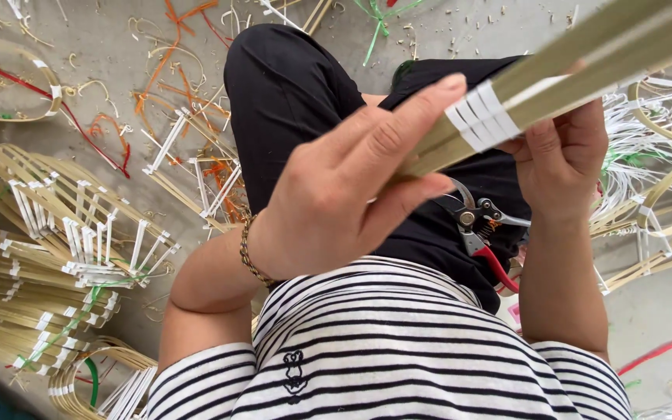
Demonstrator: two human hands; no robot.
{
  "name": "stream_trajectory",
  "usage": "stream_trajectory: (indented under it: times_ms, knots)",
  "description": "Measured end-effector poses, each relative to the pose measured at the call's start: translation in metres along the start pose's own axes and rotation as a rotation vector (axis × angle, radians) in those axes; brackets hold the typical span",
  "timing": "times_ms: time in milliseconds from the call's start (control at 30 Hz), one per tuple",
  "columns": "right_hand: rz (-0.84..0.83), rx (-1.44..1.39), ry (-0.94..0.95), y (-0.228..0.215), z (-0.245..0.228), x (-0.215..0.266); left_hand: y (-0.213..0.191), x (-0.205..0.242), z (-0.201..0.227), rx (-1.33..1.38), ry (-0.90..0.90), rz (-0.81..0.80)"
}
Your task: Assembling curved bamboo strips and white plastic components into framework structures for lanterns or furniture.
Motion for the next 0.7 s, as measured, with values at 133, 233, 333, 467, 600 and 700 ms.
stream_trajectory:
  times_ms: [133,233,333,467,600,700]
  knots:
    - [0.139,-0.036,0.066,0.002,-0.007,-0.004,-0.006,-0.015,-0.036,0.009,-0.042,0.15]
    - [0.217,-0.083,-0.031,-0.014,-0.025,0.0,0.023,0.0,-0.092,0.047,-0.134,0.131]
    - [0.238,-0.017,-0.044,-0.03,-0.037,0.014,0.076,0.025,-0.169,0.384,-0.386,0.103]
    - [0.347,0.242,0.002,-0.119,-0.058,0.063,0.104,-0.008,-0.186,0.703,-0.493,0.157]
    - [0.364,0.621,0.031,-0.237,-0.022,0.107,0.137,-0.008,-0.222,0.853,-0.658,0.096]
    - [0.492,0.763,0.17,-0.336,0.085,0.162,0.167,0.009,-0.232,1.008,-0.853,-0.007]
Point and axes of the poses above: each hand's wrist, its own x-axis away from the middle knuckle, its own y-axis out of the palm, z = x × y, the point moved 10 cm from there along -x, towards the middle knuckle, and after that the axes turned 3 degrees about z, right-handed, at the moved point
